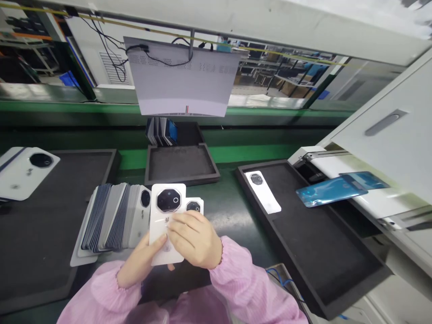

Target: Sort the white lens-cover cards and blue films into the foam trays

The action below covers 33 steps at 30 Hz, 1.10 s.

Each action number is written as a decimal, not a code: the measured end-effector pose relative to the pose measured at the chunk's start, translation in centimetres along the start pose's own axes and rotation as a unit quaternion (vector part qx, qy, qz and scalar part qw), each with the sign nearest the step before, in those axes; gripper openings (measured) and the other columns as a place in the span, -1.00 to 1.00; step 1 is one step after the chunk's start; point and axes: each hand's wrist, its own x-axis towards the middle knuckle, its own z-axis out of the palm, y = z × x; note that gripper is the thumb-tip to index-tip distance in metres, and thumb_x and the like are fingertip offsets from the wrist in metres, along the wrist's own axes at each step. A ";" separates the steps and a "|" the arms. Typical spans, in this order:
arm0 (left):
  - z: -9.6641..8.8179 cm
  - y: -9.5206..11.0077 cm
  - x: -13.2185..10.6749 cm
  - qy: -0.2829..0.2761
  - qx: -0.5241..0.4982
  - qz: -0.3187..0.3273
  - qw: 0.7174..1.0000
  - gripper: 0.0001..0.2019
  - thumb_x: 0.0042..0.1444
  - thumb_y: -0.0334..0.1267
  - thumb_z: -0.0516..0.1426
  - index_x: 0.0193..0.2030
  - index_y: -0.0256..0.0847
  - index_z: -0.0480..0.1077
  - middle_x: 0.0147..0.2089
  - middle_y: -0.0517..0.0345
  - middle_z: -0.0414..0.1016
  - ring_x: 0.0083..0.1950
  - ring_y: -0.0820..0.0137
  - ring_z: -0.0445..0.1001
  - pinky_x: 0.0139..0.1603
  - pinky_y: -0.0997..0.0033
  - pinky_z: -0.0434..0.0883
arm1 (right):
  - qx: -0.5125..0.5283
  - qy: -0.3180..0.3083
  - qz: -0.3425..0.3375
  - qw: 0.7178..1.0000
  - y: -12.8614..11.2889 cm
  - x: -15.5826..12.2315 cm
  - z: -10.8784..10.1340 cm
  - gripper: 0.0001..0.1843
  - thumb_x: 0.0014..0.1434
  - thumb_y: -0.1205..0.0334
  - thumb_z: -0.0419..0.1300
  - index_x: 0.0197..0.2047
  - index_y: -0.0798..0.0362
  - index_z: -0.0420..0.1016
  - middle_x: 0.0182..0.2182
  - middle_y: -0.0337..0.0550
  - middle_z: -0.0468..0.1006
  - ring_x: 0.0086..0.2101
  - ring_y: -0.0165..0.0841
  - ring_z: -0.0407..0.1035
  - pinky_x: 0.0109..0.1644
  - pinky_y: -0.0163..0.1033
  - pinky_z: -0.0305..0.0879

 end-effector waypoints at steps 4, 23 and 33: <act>0.0 -0.1 0.0 -0.013 0.003 0.010 1.000 -0.66 0.08 -0.08 0.14 -0.12 -0.29 0.32 -0.41 0.18 0.40 -0.43 0.35 0.51 -0.47 0.34 0.53 | 0.006 -0.010 -0.003 1.000 0.0 -0.1 -0.2 -0.88 0.15 0.42 0.10 -0.31 0.23 0.48 -0.31 -0.03 0.62 -0.16 -0.23 0.46 -0.12 -0.14 0.41; -0.5 -0.7 0.1 -0.027 -0.003 0.001 1.000 -0.65 0.15 -0.07 0.06 -0.05 -0.30 0.30 -0.35 0.05 0.48 -0.43 0.32 0.51 -0.44 0.31 0.51 | 0.003 0.002 0.050 0.999 0.6 0.3 -0.2 -0.82 0.09 0.46 0.16 -0.18 0.16 0.43 -0.23 0.01 0.59 -0.03 -0.22 0.40 -0.06 -0.13 0.38; -0.4 -0.5 1.1 -0.063 0.272 0.034 0.960 -0.52 0.18 0.00 -0.03 0.18 -0.17 0.22 -0.11 0.03 0.45 -0.18 0.30 0.44 -0.22 0.31 0.44 | 0.232 -0.030 0.498 0.835 6.1 -1.8 -1.7 -0.73 0.09 0.10 0.19 -0.19 0.09 0.40 -0.34 -0.14 0.54 -0.35 -0.33 0.45 -0.29 -0.25 0.38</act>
